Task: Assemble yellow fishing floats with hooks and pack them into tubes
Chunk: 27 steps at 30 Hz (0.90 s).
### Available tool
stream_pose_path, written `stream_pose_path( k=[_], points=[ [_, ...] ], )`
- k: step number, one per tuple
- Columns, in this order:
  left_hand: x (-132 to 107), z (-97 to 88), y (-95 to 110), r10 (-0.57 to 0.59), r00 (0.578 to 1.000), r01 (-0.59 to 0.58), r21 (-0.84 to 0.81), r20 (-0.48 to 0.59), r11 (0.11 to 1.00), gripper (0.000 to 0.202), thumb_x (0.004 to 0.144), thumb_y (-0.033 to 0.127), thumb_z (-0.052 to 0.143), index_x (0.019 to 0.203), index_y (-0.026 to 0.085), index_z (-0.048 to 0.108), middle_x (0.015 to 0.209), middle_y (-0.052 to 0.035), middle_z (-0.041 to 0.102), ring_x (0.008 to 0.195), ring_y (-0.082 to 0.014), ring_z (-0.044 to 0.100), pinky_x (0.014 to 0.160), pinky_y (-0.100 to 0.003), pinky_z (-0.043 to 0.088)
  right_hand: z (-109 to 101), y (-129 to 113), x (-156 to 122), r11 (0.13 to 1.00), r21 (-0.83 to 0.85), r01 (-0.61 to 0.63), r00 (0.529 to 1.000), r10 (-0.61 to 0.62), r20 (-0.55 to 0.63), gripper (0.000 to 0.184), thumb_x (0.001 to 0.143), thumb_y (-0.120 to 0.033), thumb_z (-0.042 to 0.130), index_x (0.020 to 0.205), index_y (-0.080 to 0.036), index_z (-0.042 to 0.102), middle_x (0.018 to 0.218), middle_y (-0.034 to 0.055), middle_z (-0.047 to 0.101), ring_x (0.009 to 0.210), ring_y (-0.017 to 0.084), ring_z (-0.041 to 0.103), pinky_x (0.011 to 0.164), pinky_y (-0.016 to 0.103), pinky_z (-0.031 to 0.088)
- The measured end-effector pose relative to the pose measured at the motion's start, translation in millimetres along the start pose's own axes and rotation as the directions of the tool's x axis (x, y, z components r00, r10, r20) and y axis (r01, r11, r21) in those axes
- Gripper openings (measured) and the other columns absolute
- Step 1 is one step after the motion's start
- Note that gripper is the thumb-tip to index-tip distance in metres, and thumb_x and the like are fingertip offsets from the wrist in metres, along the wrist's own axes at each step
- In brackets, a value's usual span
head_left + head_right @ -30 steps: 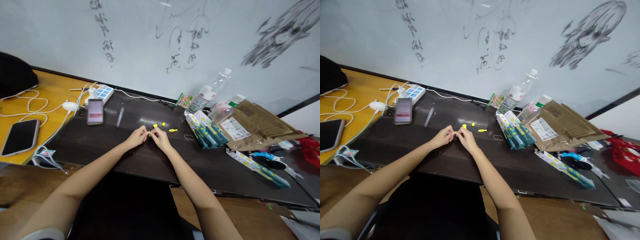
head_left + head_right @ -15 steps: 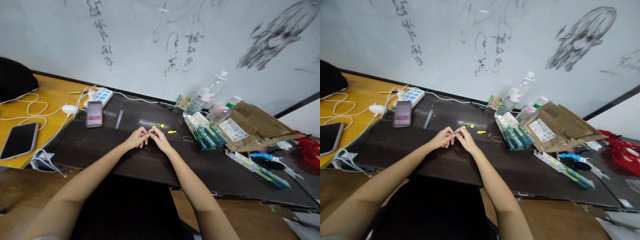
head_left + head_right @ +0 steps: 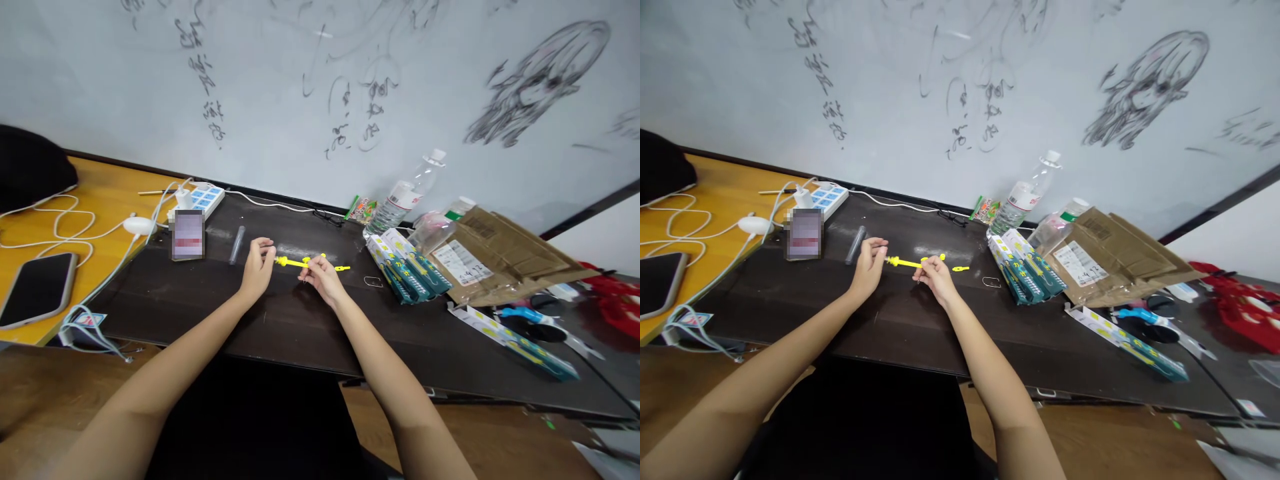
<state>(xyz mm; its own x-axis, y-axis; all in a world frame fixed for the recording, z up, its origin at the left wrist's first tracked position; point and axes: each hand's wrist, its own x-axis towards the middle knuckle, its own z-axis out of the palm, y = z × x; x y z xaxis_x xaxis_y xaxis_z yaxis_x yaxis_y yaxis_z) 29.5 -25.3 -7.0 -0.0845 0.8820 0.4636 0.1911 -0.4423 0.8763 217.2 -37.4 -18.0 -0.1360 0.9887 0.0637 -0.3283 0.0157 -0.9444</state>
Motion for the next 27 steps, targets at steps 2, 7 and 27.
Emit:
stream_pose_path(
  k=[2,7,27],
  points=[
    [2.8,1.1,-2.8,-0.038,0.998,0.034,-0.091,-0.043,0.995,0.033,0.089,0.039,0.047,0.113,0.017,0.046,0.114,-0.0127,0.060,0.100,-0.0181,0.061,0.084,-0.034,0.050,0.2,-2.1,-0.2,0.995,0.096,-0.007,1.000,0.009,-0.025,0.032,0.069,-0.037,0.074,0.074,-0.022,0.047,0.062,-0.0053,0.061,0.061,0.010,0.060,0.070,0.029,0.055],
    [2.8,6.6,-4.3,-0.075,0.989,0.108,-0.268,0.131,0.957,0.038,0.084,0.042,0.053,0.112,0.017,0.055,0.108,-0.0103,0.066,0.091,-0.0164,0.064,0.081,-0.031,0.051,4.9,-0.8,-2.2,0.977,0.201,-0.069,0.997,0.072,-0.007,0.034,0.069,-0.036,0.076,0.074,-0.022,0.046,0.063,-0.0054,0.060,0.062,0.010,0.060,0.070,0.028,0.056],
    [1.0,1.3,10.0,-0.200,0.949,0.281,-0.365,0.243,0.888,0.050,0.086,0.042,0.051,0.127,0.014,0.051,0.076,-0.0004,0.059,0.061,-0.0098,0.062,0.052,-0.019,0.048,22.4,-1.4,-16.9,0.947,-0.155,-0.281,0.882,0.318,0.348,0.027,0.079,-0.038,0.062,0.093,-0.022,0.045,0.062,-0.0053,0.059,0.038,0.005,0.040,0.035,0.015,0.032]
  ],
)
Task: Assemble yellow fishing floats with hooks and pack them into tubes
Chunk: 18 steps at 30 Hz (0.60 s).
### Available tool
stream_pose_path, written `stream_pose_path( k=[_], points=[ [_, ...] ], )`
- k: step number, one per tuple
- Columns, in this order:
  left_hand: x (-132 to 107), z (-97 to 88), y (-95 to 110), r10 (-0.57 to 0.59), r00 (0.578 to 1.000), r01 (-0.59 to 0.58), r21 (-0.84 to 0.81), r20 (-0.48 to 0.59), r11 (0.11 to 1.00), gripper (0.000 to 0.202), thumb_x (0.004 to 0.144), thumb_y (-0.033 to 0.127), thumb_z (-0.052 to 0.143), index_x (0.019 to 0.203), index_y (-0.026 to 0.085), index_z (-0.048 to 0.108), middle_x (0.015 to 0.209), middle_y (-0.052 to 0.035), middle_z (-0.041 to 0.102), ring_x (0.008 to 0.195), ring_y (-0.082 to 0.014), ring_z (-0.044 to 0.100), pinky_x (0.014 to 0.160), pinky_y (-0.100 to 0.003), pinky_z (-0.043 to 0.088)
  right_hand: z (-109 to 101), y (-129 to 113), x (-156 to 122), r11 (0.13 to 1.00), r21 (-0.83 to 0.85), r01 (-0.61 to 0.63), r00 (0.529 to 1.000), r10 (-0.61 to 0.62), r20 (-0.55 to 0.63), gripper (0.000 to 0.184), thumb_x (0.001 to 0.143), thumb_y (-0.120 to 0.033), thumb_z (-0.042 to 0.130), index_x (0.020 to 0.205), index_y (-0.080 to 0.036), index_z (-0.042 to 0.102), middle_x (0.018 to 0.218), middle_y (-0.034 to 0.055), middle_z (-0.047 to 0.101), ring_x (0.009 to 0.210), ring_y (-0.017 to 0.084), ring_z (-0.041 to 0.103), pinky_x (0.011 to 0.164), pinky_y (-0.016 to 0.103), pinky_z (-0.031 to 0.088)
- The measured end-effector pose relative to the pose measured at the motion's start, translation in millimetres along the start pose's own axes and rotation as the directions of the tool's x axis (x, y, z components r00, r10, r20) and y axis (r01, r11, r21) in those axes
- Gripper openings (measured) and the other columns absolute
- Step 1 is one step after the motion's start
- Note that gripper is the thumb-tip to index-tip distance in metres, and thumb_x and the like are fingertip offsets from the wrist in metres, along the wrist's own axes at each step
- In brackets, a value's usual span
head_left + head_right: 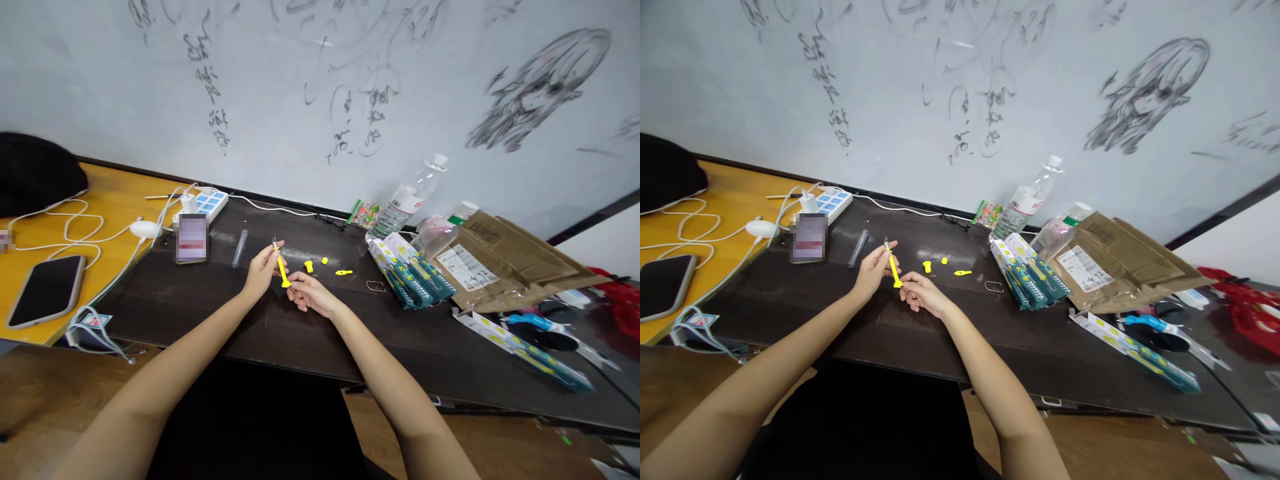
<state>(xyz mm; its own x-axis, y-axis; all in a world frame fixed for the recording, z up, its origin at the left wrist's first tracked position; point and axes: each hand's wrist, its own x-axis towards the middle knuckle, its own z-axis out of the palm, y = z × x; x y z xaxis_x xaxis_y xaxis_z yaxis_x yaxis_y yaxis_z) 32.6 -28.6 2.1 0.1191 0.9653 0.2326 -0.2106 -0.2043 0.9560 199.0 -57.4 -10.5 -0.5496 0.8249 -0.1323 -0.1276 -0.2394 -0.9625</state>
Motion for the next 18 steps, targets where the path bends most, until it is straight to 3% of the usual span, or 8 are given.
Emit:
stream_pose_path(
  k=[6,13,18],
  points=[
    [-0.7,0.6,0.8,-0.002,1.000,0.002,0.000,0.010,1.000,0.048,0.085,0.042,0.051,0.125,0.015,0.051,0.076,0.0002,0.057,0.060,-0.0094,0.060,0.049,-0.018,0.048,0.9,1.9,0.2,0.998,-0.052,0.018,1.000,-0.017,0.015,0.033,0.076,-0.036,0.067,0.096,-0.022,0.044,0.061,-0.0067,0.059,0.037,0.003,0.037,0.034,0.014,0.032],
    [-1.0,0.5,2.2,0.038,0.999,-0.038,0.002,-0.017,0.999,0.037,0.080,0.043,0.057,0.106,0.017,0.052,0.072,0.0024,0.057,0.055,-0.0089,0.059,0.046,-0.018,0.046,-1.7,5.5,2.1,0.993,-0.121,-0.009,0.996,0.020,0.090,0.038,0.075,-0.040,0.067,0.094,-0.022,0.040,0.071,0.0002,0.070,0.051,0.010,0.060,0.047,0.021,0.051],
    [-0.7,1.0,3.7,0.063,0.998,-0.062,0.013,-0.033,0.998,0.032,0.079,0.042,0.059,0.096,0.019,0.045,0.061,0.0050,0.058,0.045,-0.0063,0.051,0.042,-0.015,0.038,1.0,4.1,-0.5,0.987,-0.163,-0.013,0.990,0.035,0.134,0.035,0.079,-0.042,0.062,0.098,-0.021,0.043,0.077,0.0045,0.072,0.054,0.011,0.063,0.047,0.020,0.050]
  ],
)
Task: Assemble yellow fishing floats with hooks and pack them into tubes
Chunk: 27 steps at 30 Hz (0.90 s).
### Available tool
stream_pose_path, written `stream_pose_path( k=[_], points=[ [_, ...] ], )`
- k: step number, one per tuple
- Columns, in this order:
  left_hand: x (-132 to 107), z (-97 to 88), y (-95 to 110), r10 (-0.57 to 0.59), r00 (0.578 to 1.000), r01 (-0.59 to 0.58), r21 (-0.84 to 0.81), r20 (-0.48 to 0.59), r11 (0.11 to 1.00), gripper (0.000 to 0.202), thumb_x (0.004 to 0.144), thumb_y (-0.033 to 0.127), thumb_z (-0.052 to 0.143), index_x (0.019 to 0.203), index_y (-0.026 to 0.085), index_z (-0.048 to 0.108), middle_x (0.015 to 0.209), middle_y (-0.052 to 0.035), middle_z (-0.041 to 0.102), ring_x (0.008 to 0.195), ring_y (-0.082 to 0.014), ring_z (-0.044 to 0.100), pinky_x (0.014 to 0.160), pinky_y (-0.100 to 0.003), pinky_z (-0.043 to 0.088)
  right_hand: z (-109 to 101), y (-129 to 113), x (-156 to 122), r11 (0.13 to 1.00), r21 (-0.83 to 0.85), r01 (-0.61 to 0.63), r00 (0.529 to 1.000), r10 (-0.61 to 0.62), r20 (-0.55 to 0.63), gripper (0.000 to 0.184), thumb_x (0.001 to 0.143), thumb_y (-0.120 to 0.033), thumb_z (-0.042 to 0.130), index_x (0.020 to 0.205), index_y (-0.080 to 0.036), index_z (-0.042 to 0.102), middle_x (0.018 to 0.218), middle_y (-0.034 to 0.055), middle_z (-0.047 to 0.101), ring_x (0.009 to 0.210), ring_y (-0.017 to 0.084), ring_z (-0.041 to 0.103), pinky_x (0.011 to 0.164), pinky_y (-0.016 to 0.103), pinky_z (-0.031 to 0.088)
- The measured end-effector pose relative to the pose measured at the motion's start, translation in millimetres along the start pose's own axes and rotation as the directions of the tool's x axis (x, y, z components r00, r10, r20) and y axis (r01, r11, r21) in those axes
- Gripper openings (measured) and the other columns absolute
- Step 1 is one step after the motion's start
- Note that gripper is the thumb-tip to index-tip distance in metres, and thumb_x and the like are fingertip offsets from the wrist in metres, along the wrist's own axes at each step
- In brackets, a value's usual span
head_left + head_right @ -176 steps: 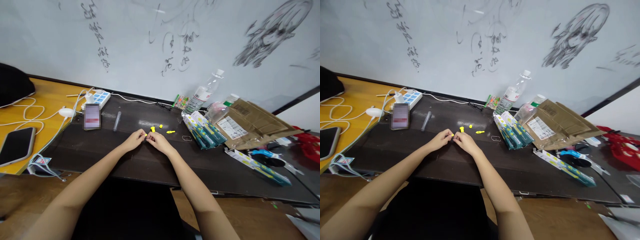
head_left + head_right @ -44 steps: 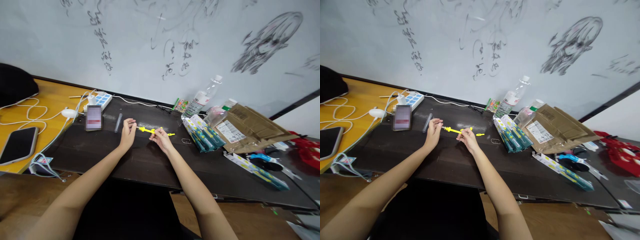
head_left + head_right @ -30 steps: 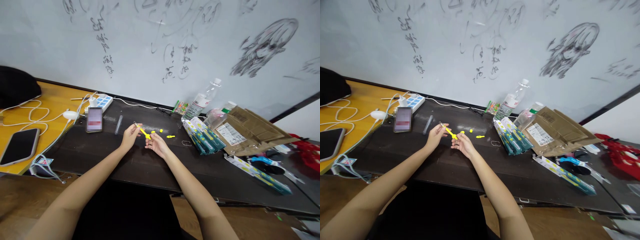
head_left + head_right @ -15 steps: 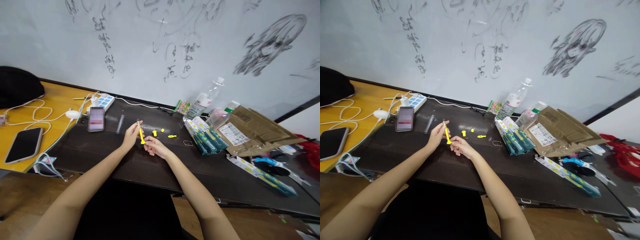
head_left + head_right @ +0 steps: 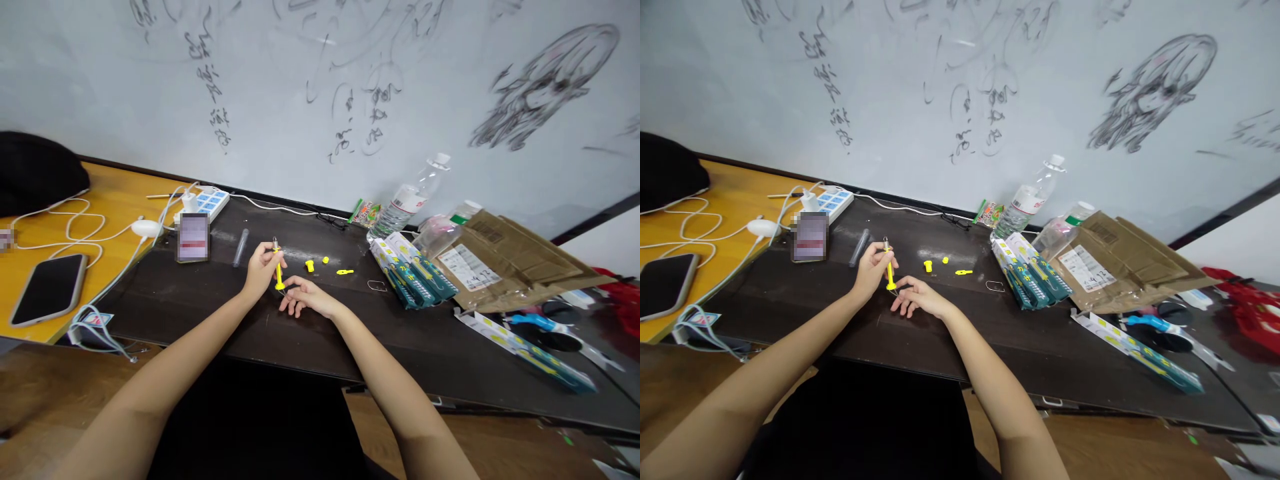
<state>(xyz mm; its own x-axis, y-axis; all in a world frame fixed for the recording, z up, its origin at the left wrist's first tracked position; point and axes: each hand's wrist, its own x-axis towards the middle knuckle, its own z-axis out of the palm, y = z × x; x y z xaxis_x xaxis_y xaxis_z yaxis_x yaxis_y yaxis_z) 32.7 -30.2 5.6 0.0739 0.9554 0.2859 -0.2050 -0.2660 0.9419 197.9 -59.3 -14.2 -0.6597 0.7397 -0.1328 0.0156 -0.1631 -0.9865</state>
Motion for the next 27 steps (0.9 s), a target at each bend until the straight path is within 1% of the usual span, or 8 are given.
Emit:
stream_pose_path(
  k=[5,7,10,13,16,21,24,27],
  points=[
    [-0.8,-0.1,0.0,-0.001,1.000,0.001,0.016,0.031,1.000,0.027,0.084,0.042,0.053,0.097,0.020,0.043,0.046,0.0112,0.044,0.038,-0.0047,0.041,0.041,-0.014,0.034,-5.9,0.9,1.7,0.969,-0.243,0.037,0.984,-0.078,-0.159,0.028,0.083,-0.041,0.054,0.101,-0.020,0.048,0.071,0.0004,0.069,0.034,0.006,0.043,0.032,0.016,0.029],
    [-1.6,0.3,-0.1,-0.036,0.997,0.035,0.016,0.069,0.999,0.028,0.084,0.043,0.052,0.100,0.021,0.043,0.047,0.0121,0.040,0.035,-0.0040,0.036,0.037,-0.013,0.029,-16.6,-1.1,0.8,0.916,-0.399,0.052,0.931,-0.188,-0.312,0.022,0.085,-0.038,0.050,0.095,-0.020,0.052,0.061,-0.0026,0.063,0.037,0.007,0.042,0.038,0.018,0.032],
    [-3.0,1.4,-0.2,-0.104,0.985,0.105,-0.004,0.135,0.994,0.028,0.084,0.043,0.052,0.101,0.023,0.042,0.051,0.0121,0.039,0.033,-0.0025,0.030,0.033,-0.012,0.020,-41.0,-8.4,-9.5,0.754,-0.653,-0.072,0.744,-0.396,-0.538,0.015,0.085,-0.028,0.046,0.087,-0.020,0.058,0.060,-0.0012,0.058,0.057,0.014,0.054,0.058,0.025,0.043],
    [-4.8,2.8,0.0,-0.154,0.966,0.159,-0.007,0.207,0.987,0.026,0.085,0.043,0.051,0.101,0.024,0.042,0.054,0.0115,0.039,0.032,-0.0017,0.026,0.032,-0.012,0.016,-65.5,-15.8,-28.6,0.482,-0.775,-0.409,0.564,-0.534,-0.630,0.024,0.079,-0.013,0.045,0.093,-0.021,0.062,0.087,0.0060,0.060,0.084,0.021,0.056,0.072,0.031,0.044],
    [-6.7,3.8,1.4,-0.172,0.955,0.171,0.024,0.243,0.985,0.027,0.088,0.045,0.044,0.106,0.024,0.044,0.055,0.0104,0.040,0.032,-0.0022,0.026,0.032,-0.012,0.017,-80.0,-16.4,-43.4,0.277,-0.728,-0.627,0.563,-0.485,-0.670,0.029,0.075,-0.011,0.051,0.099,-0.019,0.065,0.103,0.0135,0.055,0.098,0.027,0.050,0.076,0.036,0.043],
    [-7.6,4.5,2.1,-0.163,0.951,0.150,0.069,0.262,0.986,0.029,0.090,0.045,0.042,0.109,0.024,0.045,0.052,0.0108,0.037,0.031,-0.0029,0.026,0.032,-0.012,0.019,-84.5,-11.5,-45.6,0.140,-0.714,-0.686,0.618,-0.406,-0.674,0.016,0.079,-0.013,0.051,0.086,-0.018,0.064,0.099,0.0151,0.055,0.095,0.029,0.049,0.072,0.037,0.042],
    [-7.3,4.8,-2.1,-0.177,0.937,0.156,0.093,0.301,0.983,0.026,0.089,0.044,0.043,0.104,0.023,0.046,0.052,0.0103,0.039,0.032,-0.0028,0.026,0.032,-0.012,0.020,-82.2,-12.6,-41.4,0.203,-0.729,-0.653,0.611,-0.428,-0.666,0.008,0.079,-0.013,0.051,0.079,-0.019,0.057,0.089,0.0117,0.057,0.090,0.026,0.051,0.071,0.034,0.041],
    [-8.4,5.5,-8.5,-0.198,0.917,0.142,0.181,0.346,0.973,0.024,0.089,0.043,0.042,0.098,0.022,0.047,0.052,0.0091,0.043,0.033,-0.0033,0.030,0.033,-0.012,0.024,-70.2,-13.4,-32.6,0.480,-0.758,-0.443,0.624,-0.443,-0.644,0.002,0.083,-0.019,0.048,0.083,-0.021,0.047,0.076,0.0036,0.057,0.075,0.019,0.053,0.067,0.030,0.040]
  ],
)
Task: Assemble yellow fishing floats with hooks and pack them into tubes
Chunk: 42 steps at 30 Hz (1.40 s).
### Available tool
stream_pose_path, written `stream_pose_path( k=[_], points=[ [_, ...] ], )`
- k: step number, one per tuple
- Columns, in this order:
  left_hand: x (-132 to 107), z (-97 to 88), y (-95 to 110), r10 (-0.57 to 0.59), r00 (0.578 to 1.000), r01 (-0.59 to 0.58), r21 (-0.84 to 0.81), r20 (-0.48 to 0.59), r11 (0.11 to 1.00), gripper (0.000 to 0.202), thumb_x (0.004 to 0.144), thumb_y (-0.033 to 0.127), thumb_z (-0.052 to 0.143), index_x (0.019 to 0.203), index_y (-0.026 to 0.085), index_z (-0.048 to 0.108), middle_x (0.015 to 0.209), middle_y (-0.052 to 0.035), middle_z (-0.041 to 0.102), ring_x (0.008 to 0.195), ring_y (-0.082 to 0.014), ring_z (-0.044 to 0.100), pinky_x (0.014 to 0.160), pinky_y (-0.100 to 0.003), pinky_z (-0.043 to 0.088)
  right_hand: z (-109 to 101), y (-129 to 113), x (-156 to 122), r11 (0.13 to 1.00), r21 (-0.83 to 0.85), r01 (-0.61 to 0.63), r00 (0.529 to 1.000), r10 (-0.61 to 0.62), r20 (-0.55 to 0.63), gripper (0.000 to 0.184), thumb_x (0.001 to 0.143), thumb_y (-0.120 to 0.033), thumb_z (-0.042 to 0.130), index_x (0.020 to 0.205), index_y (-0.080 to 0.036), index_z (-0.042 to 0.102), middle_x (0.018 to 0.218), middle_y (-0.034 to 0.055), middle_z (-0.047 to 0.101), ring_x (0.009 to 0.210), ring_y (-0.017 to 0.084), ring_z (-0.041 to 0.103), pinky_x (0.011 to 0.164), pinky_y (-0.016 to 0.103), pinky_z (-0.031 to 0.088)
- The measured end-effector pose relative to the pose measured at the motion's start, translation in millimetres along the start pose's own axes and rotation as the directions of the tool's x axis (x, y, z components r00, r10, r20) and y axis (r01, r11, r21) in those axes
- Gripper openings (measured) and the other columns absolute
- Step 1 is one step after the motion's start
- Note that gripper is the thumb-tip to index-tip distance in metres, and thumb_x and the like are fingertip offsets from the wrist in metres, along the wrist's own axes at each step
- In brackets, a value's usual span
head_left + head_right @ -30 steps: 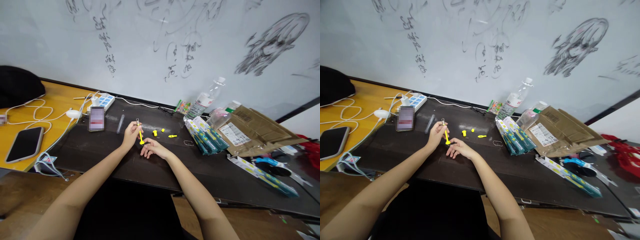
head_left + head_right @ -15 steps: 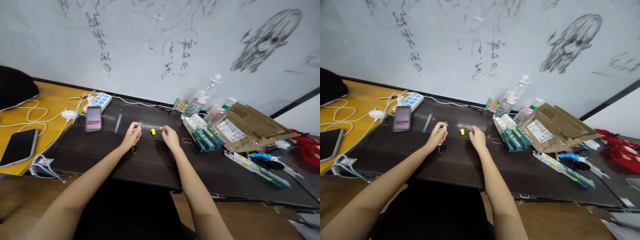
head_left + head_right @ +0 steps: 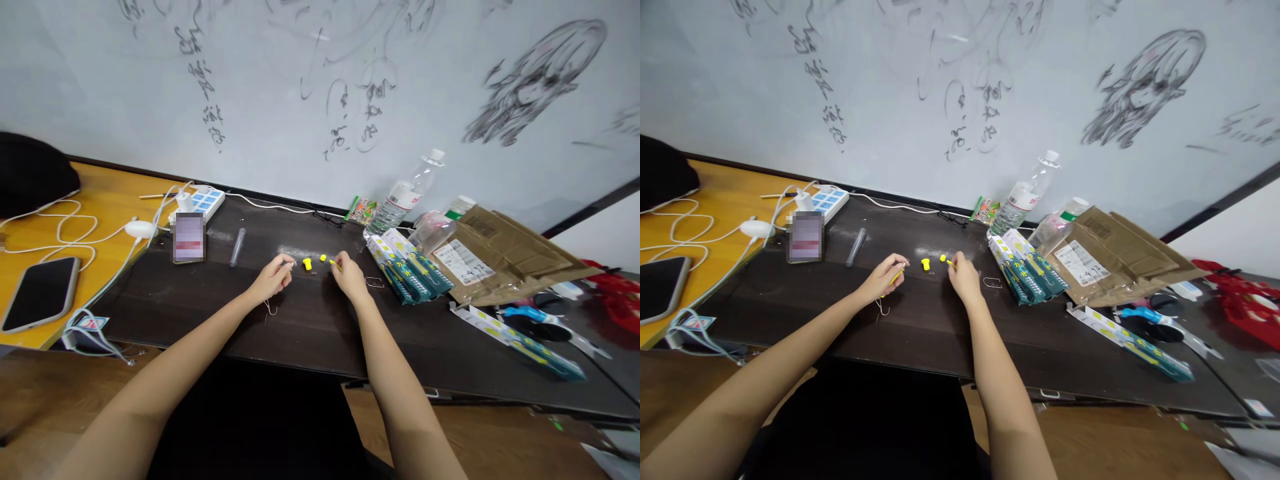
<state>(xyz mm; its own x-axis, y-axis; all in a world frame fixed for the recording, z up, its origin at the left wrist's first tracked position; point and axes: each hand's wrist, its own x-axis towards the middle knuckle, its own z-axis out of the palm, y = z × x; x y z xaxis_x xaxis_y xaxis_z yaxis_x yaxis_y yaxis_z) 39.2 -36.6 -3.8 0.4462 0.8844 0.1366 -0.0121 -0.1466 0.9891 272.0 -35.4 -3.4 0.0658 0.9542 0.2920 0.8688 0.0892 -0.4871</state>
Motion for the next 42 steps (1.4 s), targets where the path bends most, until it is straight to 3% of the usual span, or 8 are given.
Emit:
stream_pose_path(
  k=[3,5,9,25,35,42],
  points=[
    [-1.1,2.3,-3.9,-0.019,1.000,0.017,0.097,0.018,0.995,0.024,0.090,0.043,0.039,0.096,0.021,0.047,0.050,0.0086,0.044,0.034,-0.0039,0.033,0.034,-0.012,0.026,13.0,-22.7,-8.1,0.888,0.453,0.082,0.986,-0.138,0.093,0.005,0.089,-0.027,0.040,0.089,-0.023,0.038,0.067,-0.0035,0.053,0.058,0.014,0.050,0.060,0.026,0.039],
    [-2.3,3.5,-3.8,-0.039,0.999,0.037,0.126,0.014,0.991,0.024,0.091,0.044,0.038,0.096,0.021,0.045,0.050,0.0092,0.043,0.032,-0.0041,0.032,0.033,-0.012,0.025,22.0,-37.1,-15.1,0.811,0.568,0.138,0.964,-0.242,0.111,0.008,0.089,-0.031,0.040,0.089,-0.024,0.037,0.063,-0.0062,0.048,0.053,0.012,0.045,0.058,0.024,0.037],
    [-4.1,5.0,-1.6,-0.068,0.997,0.065,0.139,0.022,0.988,0.023,0.091,0.043,0.037,0.096,0.022,0.043,0.051,0.0100,0.040,0.032,-0.0044,0.032,0.032,-0.012,0.025,31.1,-49.4,-23.2,0.838,0.504,0.210,0.965,-0.261,0.031,0.009,0.088,-0.031,0.042,0.088,-0.023,0.038,0.065,-0.0065,0.044,0.055,0.012,0.043,0.060,0.024,0.034],
    [-2.6,7.5,-3.8,-0.064,0.996,0.060,0.058,0.066,0.996,0.024,0.091,0.042,0.035,0.092,0.019,0.044,0.051,0.0105,0.035,0.035,-0.0034,0.027,0.036,-0.013,0.023,27.8,-49.0,-23.8,0.898,0.363,0.248,0.955,-0.289,0.061,0.006,0.087,-0.027,0.039,0.092,-0.023,0.040,0.071,-0.0029,0.049,0.057,0.014,0.047,0.062,0.024,0.037],
    [-1.6,6.0,-7.1,-0.098,0.993,0.097,0.025,0.067,0.995,0.028,0.093,0.044,0.032,0.093,0.020,0.044,0.052,0.0102,0.031,0.035,-0.0037,0.022,0.035,-0.014,0.018,29.0,-50.6,-25.9,0.922,0.161,0.352,0.926,-0.368,0.082,0.011,0.091,-0.026,0.032,0.096,-0.023,0.041,0.085,0.0040,0.056,0.067,0.018,0.055,0.062,0.026,0.037],
    [-1.3,5.5,-11.3,0.033,0.999,-0.035,0.172,0.016,0.984,0.033,0.093,0.048,0.030,0.087,0.019,0.044,0.052,0.0093,0.033,0.041,-0.0052,0.028,0.043,-0.017,0.027,26.6,-57.8,-29.2,0.926,0.221,0.306,0.938,-0.333,0.096,0.017,0.094,-0.035,0.031,0.100,-0.023,0.040,0.086,0.0037,0.057,0.067,0.019,0.055,0.063,0.029,0.038]
  ],
)
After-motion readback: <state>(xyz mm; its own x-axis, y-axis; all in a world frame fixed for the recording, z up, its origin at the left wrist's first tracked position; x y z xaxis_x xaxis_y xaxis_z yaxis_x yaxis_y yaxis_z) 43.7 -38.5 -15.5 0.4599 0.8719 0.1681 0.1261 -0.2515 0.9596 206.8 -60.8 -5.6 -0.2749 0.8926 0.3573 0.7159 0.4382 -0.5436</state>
